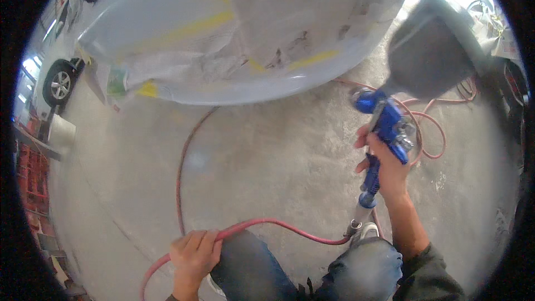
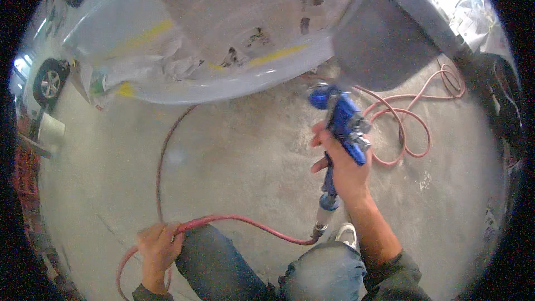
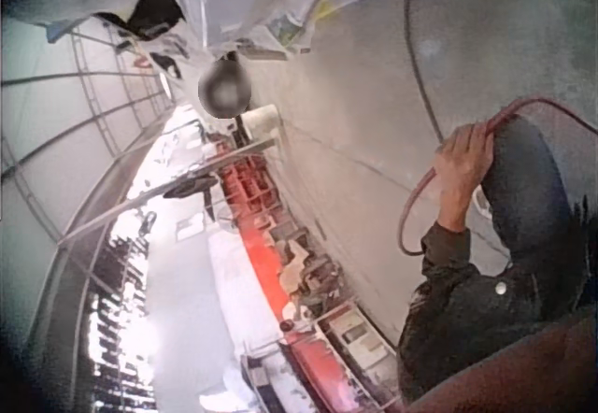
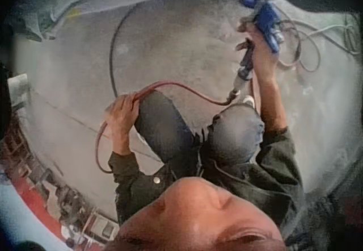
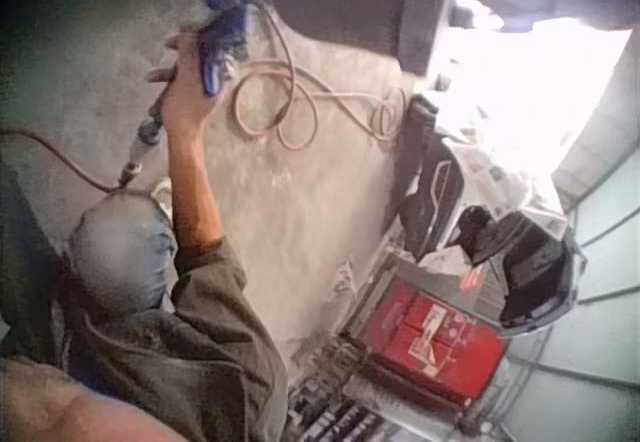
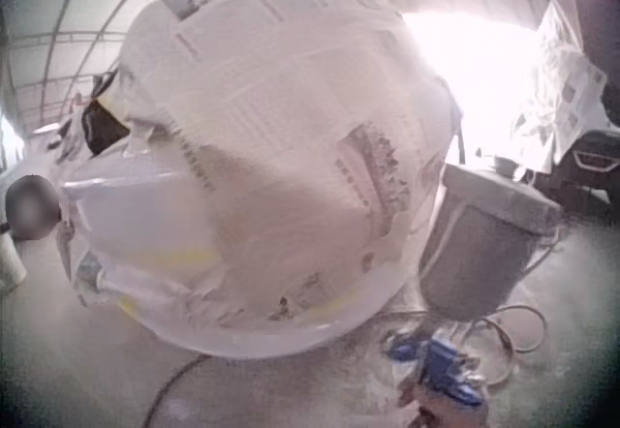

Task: The person uses a blue spray gun to apply paint to the front fender of a white car that is masked with newspaper and tape. After painting, the person removes the masking, refills the spray gun from a paint can, and adjusts the gun.

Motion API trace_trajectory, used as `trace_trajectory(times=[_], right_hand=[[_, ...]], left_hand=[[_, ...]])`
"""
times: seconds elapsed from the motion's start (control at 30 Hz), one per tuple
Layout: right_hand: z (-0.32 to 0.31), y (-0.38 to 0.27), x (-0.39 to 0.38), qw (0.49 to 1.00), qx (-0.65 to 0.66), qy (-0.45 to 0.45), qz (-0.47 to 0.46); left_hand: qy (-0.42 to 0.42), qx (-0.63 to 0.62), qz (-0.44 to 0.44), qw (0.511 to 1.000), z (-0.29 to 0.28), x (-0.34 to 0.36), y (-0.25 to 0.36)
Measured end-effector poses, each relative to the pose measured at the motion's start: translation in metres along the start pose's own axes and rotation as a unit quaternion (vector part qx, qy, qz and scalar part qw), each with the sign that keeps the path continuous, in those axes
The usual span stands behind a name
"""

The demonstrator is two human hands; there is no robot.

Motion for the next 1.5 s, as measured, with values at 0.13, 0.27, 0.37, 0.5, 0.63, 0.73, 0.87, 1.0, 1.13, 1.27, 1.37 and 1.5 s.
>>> trace_trajectory(times=[0.13, 0.27, 0.37, 0.5, 0.63, 0.73, 0.87, 1.0, 1.13, 1.27, 1.37, 1.5], right_hand=[[-0.010, 0.018, -0.020, 0.991, -0.090, 0.062, 0.074], [0.050, 0.015, -0.046, 0.983, -0.019, -0.154, 0.098], [0.062, 0.014, -0.049, 0.967, -0.055, -0.236, 0.073], [0.078, -0.015, -0.064, 0.956, -0.093, -0.269, 0.067], [0.093, -0.020, -0.065, 0.932, -0.160, -0.323, 0.026], [0.078, -0.002, -0.065, 0.921, -0.174, -0.345, 0.049], [0.133, -0.062, -0.102, 0.940, -0.087, -0.286, 0.164], [0.169, -0.123, -0.121, 0.942, -0.097, -0.232, 0.223], [0.231, -0.186, -0.158, 0.949, -0.147, -0.157, 0.230], [0.308, -0.240, -0.176, 0.955, -0.119, -0.157, 0.220], [0.344, -0.267, -0.191, 0.952, -0.097, -0.122, 0.265], [0.358, -0.284, -0.205, 0.950, -0.066, -0.070, 0.298]], left_hand=[[-0.015, -0.012, -0.005, 1.000, 0.011, -0.006, -0.021], [-0.039, -0.081, 0.038, 0.995, 0.007, -0.004, -0.033], [-0.077, -0.085, 0.026, 0.993, 0.000, -0.010, -0.028], [-0.068, -0.110, 0.013, 0.992, -0.023, -0.021, -0.039], [-0.097, -0.095, -0.078, 0.988, -0.043, -0.032, -0.031], [-0.118, -0.068, -0.157, 0.978, -0.060, -0.043, -0.012], [-0.107, -0.047, -0.250, 0.961, -0.139, -0.063, -0.026], [-0.104, -0.039, -0.396, 0.911, -0.221, -0.109, -0.059], [-0.067, -0.057, -0.438, 0.894, -0.302, -0.151, -0.117], [-0.043, -0.013, -0.432, 0.901, -0.370, -0.160, -0.181], [-0.021, 0.034, -0.406, 0.913, -0.422, -0.139, -0.221], [-0.058, 0.063, -0.334, 0.939, -0.489, -0.067, -0.271]])
Point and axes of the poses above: each hand's wrist, its own x-axis towards the middle knuckle, its own z-axis out of the palm, y = z × x, the point moved 7 cm from there along x, towards the middle knuckle
